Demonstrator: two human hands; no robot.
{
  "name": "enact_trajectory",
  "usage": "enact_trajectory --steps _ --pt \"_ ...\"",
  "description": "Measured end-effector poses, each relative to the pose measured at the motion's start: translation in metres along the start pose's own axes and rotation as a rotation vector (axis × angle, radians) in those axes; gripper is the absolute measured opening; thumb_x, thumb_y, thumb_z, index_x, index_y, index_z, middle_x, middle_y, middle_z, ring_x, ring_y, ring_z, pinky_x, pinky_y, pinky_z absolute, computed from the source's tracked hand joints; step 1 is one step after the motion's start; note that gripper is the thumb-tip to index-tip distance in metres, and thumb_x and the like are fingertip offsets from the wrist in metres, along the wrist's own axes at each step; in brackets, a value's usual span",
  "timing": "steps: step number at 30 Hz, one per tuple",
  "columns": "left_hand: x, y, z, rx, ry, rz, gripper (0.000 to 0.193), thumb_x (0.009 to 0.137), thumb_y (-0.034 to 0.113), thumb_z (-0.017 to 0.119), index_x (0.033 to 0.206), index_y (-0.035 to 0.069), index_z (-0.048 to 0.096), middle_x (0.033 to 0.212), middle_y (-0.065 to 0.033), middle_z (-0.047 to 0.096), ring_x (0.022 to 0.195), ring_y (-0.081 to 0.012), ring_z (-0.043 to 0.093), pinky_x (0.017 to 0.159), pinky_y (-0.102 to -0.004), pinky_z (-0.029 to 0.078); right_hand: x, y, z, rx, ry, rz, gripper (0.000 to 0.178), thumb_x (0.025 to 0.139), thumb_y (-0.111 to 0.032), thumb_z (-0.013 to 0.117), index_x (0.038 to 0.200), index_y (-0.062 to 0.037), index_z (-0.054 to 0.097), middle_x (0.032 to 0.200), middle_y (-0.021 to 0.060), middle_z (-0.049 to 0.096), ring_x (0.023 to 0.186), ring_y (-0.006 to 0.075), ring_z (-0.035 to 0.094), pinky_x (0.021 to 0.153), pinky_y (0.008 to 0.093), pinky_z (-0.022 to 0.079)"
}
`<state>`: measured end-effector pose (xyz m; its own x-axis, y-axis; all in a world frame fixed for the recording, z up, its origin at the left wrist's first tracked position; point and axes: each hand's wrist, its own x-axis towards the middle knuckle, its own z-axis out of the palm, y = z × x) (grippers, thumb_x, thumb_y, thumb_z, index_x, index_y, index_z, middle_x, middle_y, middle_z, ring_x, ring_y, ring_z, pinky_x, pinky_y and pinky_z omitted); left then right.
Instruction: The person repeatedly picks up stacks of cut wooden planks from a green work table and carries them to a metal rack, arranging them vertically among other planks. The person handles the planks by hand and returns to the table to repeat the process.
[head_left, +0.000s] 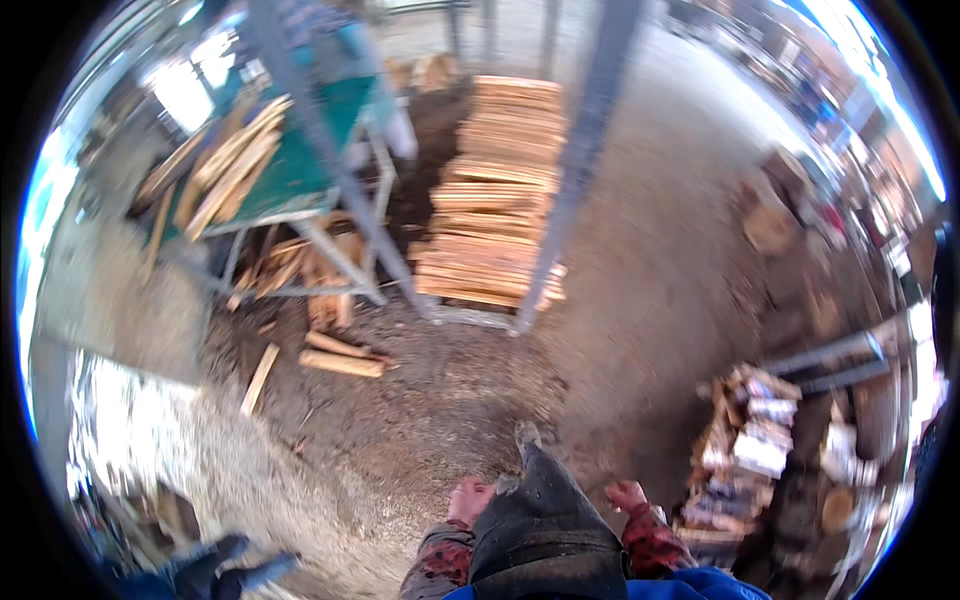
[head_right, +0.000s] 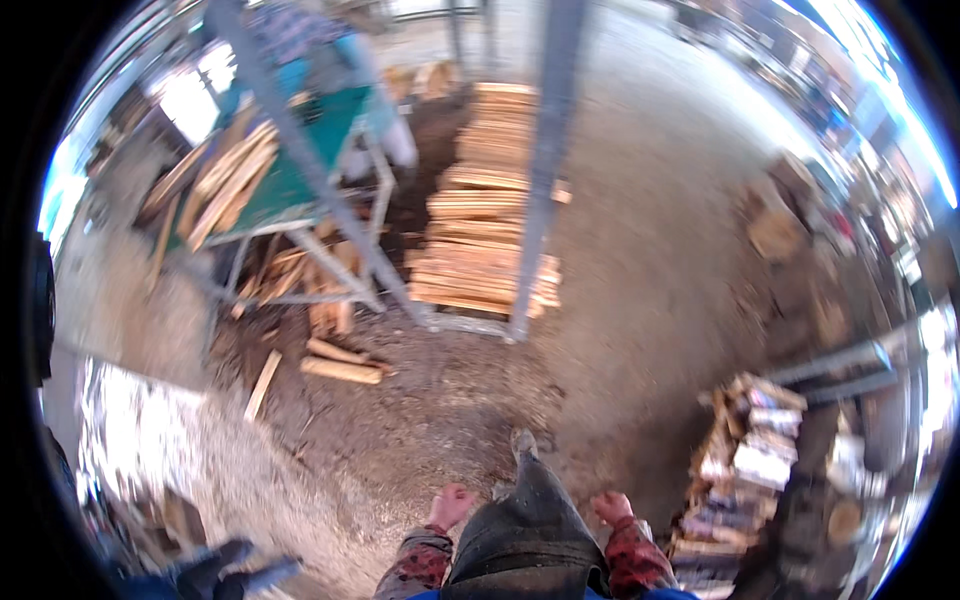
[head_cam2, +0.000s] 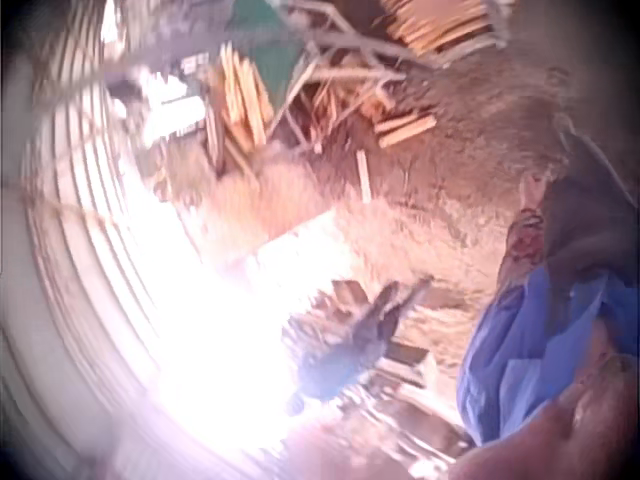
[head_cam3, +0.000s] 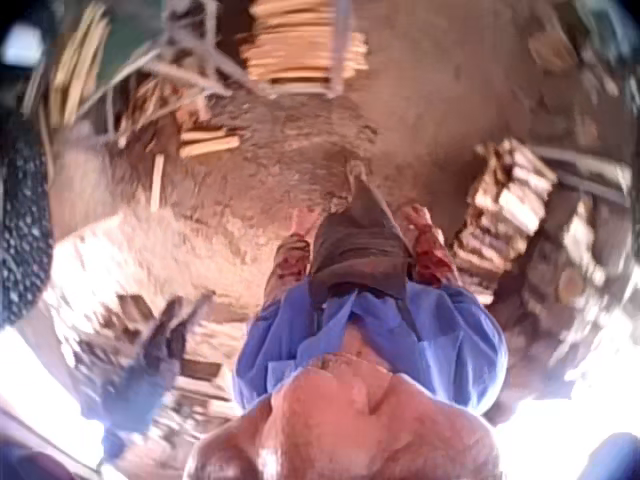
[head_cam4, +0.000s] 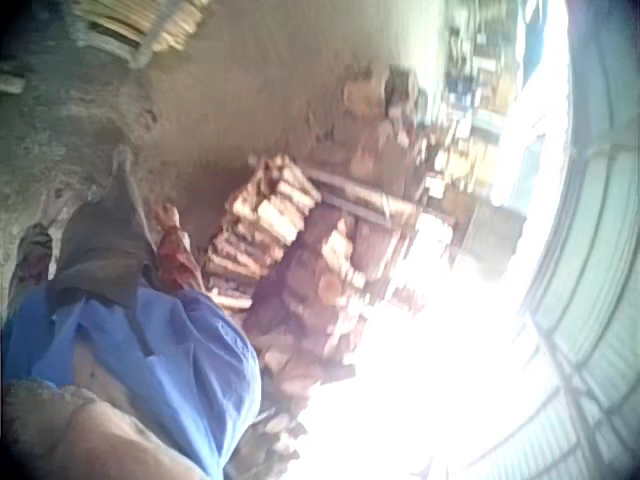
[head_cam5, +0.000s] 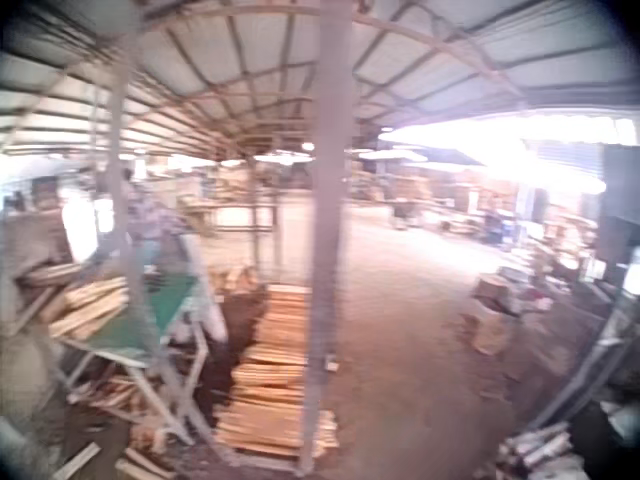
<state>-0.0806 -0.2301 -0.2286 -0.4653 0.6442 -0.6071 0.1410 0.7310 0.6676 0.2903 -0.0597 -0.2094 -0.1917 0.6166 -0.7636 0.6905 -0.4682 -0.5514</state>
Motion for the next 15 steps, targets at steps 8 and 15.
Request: enact_trajectory --steps 8,15 --pt "-0.048 -0.001 0.017 -0.346 0.120 -0.092 0.052 0.079 0.040 0.075 0.105 -0.003 0.063 0.087 -0.0143 0.070 0.083 -0.0240 0.069 0.075 -0.0334 0.054 0.079 -0.064 0.013 -0.214 -0.273 -0.022 0.024 0.086 -0.025 0.070 0.095 -0.0027 0.067 0.071 0.0038 0.064 0.057 0.0116 0.059 0.049 0.0274 0.048" --pt "-0.097 -0.065 -0.029 -0.805 0.441 -0.283 0.035 0.082 0.025 0.073 0.095 -0.006 0.062 0.079 -0.0110 0.067 0.070 -0.0136 0.062 0.064 -0.0270 0.051 0.155 -0.213 0.066 -0.554 -0.374 -0.271 0.029 0.085 -0.037 0.066 0.080 -0.0080 0.065 0.063 0.0027 0.062 0.055 0.0120 0.056 0.053 0.0306 0.046"
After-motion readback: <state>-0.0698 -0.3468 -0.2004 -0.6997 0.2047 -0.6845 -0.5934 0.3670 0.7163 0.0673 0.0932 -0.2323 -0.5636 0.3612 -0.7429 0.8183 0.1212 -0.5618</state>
